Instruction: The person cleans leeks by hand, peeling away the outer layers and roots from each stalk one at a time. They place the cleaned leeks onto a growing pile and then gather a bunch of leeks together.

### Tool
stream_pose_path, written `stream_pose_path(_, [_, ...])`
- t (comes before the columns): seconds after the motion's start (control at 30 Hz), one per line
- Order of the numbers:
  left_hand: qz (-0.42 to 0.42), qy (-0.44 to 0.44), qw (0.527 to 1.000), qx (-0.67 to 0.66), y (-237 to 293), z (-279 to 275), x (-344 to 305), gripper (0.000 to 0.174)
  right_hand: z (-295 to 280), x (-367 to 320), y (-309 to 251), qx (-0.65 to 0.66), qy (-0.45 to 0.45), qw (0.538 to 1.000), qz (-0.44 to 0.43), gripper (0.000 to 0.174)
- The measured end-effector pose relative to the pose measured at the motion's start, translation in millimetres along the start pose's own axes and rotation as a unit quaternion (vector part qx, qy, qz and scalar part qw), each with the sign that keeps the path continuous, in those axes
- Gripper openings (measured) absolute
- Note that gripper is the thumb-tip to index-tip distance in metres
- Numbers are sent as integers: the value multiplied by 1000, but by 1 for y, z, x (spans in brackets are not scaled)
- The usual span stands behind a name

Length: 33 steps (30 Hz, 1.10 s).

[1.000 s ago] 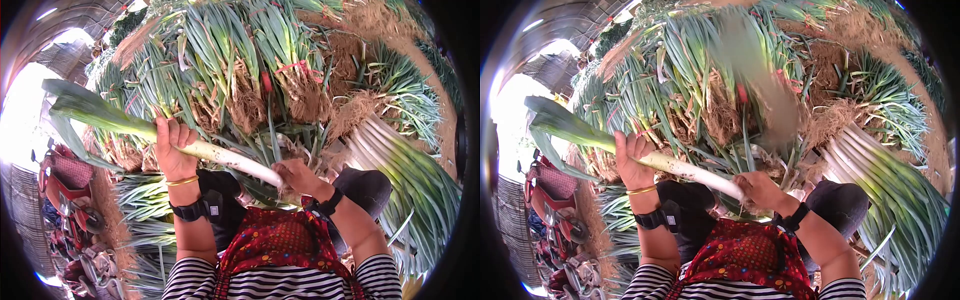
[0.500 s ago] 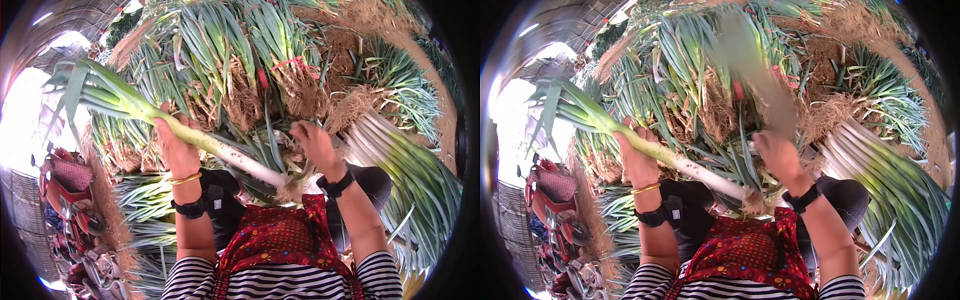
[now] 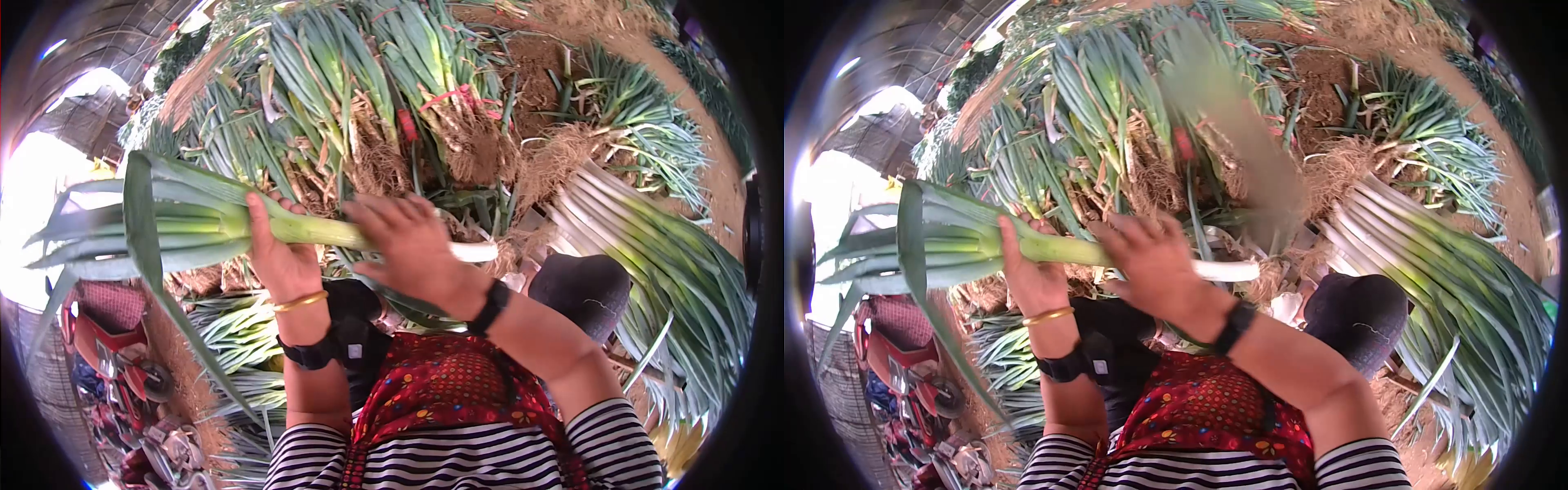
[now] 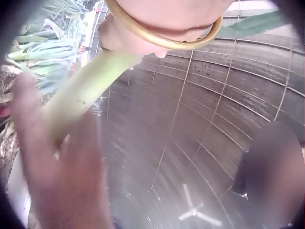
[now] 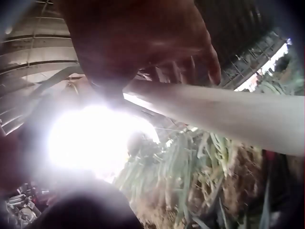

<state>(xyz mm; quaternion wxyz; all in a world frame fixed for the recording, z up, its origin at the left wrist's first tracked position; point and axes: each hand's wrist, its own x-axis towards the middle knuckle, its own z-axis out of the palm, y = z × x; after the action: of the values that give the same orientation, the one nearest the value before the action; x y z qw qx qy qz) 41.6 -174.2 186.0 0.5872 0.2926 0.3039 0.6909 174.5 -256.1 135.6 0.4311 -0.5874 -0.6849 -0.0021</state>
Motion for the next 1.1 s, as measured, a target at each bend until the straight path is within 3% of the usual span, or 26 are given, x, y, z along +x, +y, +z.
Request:
stream_pose_path(0.1, [4, -38, 999, -18, -1, 12, -19, 33, 22, 25, -13, -21, 3, 999, 27, 35])
stream_pose_path(0.13, [11, -38, 999, -30, 2, 13, -21, 33, 23, 23, -7, -21, 3, 999, 27, 35])
stream_pose_path(0.2, [16, -52, 998, -33, 14, 10, -20, 33, 22, 8, 13, -53, 13, 998, -12, 29])
stream_pose_path(0.23, [15, -56, 997, -45, 21, 11, -21, 32, 22, -2, 24, -18, 25, 999, -16, 16])
stream_pose_path(0.33, [36, -42, 997, -52, 38, 0, -9, 31, 22, -45, 76, -143, -66, 988, 3, 19])
stream_pose_path(0.37, [24, -69, 995, -62, 44, -4, -4, 31, 19, -57, 94, -196, -138, 970, 32, 22])
stream_pose_path(0.4, [12, -96, 993, -72, 49, -8, 0, 31, 12, -60, 99, -195, -139, 970, 31, 22])
stream_pose_path(0.47, [1, -105, 992, -71, 47, -7, 1, 31, -6, -58, 98, -178, -173, 964, 91, 33])
stream_pose_path(0.5, [31, -86, 995, -42, 41, -2, -2, 31, -10, -53, 90, -209, -179, 960, 51, 54])
stream_pose_path(0.57, [54, -72, 996, -15, 25, 6, -10, 32, 2, -27, 57, -94, -165, 982, 19, 68])
stream_pose_path(0.6, [27, -55, 998, -11, 13, 7, -14, 31, -1, -14, 35, -2, -92, 995, -34, 73])
stream_pose_path(0.67, [-1, -39, 999, -8, 0, 13, -20, 31, 17, 14, -2, 42, 17, 999, -2, 41])
stream_pose_path(0.73, [-2, -67, 998, -14, -3, 16, -24, 31, 14, 20, -3, 61, -16, 997, 41, 29])
stream_pose_path(0.87, [-23, -86, 995, -52, 16, -4, -6, 33, 24, -29, 59, -13, 6, 1000, 0, 21])
stream_pose_path(0.93, [0, -37, 999, -40, 27, -8, 2, 30, 6, -52, 95, -127, -250, 949, 146, 19])
stream_pose_path(1.0, [51, -32, 998, -12, 35, -15, 11, 33, -16, -73, 112, -102, -254, 944, 184, 27])
stream_pose_path(1.07, [52, -13, 998, 15, 37, -13, 10, 40, -28, -79, 115, -172, -119, 951, 226, 37])
stream_pose_path(1.1, [41, 19, 999, 11, 35, -10, 6, 44, -30, -75, 116, -172, -117, 952, 222, 37])
